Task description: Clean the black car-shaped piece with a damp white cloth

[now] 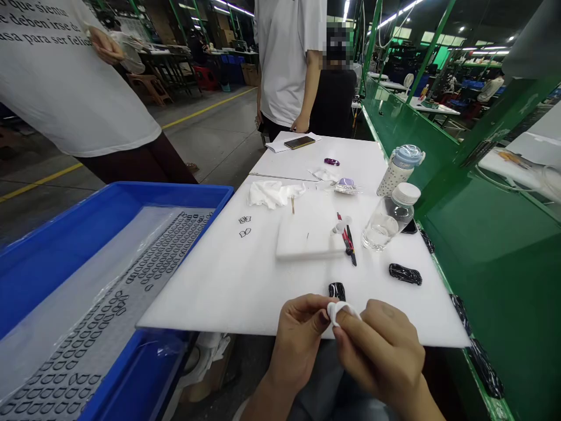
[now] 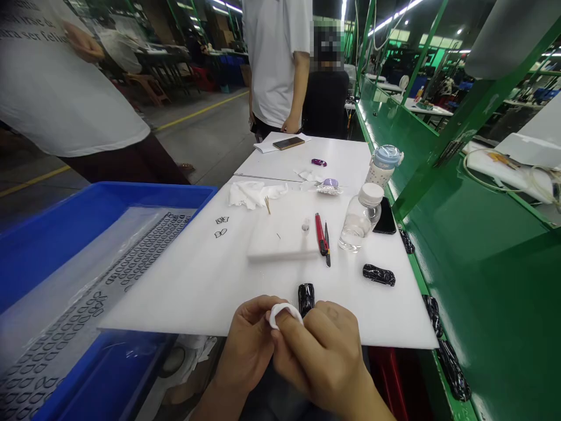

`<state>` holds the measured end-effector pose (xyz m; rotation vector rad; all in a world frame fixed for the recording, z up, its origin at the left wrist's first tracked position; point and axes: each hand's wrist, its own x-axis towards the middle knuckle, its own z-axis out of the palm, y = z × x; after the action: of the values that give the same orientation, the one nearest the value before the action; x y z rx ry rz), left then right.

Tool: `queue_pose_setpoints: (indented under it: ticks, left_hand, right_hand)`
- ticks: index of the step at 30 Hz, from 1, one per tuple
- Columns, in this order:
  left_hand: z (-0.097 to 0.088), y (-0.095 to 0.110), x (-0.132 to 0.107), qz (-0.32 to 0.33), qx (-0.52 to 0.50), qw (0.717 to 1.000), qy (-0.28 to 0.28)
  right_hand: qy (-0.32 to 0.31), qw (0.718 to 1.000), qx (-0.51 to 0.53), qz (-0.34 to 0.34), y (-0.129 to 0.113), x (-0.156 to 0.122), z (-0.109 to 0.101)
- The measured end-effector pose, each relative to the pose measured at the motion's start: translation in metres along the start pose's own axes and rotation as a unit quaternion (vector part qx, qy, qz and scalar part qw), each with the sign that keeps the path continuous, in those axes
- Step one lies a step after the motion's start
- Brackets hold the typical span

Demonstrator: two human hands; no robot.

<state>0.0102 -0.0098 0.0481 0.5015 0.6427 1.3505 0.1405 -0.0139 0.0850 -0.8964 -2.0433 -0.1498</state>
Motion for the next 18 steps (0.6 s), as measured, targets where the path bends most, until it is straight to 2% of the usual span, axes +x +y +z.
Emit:
queue_pose_setpoints:
  ticks: [3,5,8,10,13,16,18]
  left_hand:
    - [0.000,-0.001,0.000,0.012,0.018,1.000,0.015]
    - [0.000,-0.001,0.000,0.014,0.016,1.000,0.006]
    - [0.002,0.001,-0.001,0.009,0.000,1.000,-0.017]
    - [0.004,0.003,-0.001,0.004,-0.008,1.000,-0.026]
    - [0.006,0.005,-0.001,0.002,-0.014,0.999,-0.029]
    - [0.007,0.005,-0.001,0.010,-0.001,1.000,-0.028]
    - [0.004,0.004,-0.001,0.023,0.026,0.999,-0.023]
  right_hand:
    - [-0.028,0.999,-0.019,-0.019,-0.002,0.002,-0.006]
    - [-0.043,0.999,-0.008,-0.005,0.001,0.000,-0.015]
    - [-0.026,0.995,0.061,0.072,0.008,-0.010,-0.029]
    - [0.027,0.980,0.125,0.153,0.016,-0.019,-0.034]
    - [0.164,0.929,0.182,0.277,0.033,-0.032,-0.030]
    - [0.299,0.841,0.226,0.390,0.051,-0.039,-0.021]
    - [0.354,0.794,0.240,0.433,0.059,-0.037,-0.020]
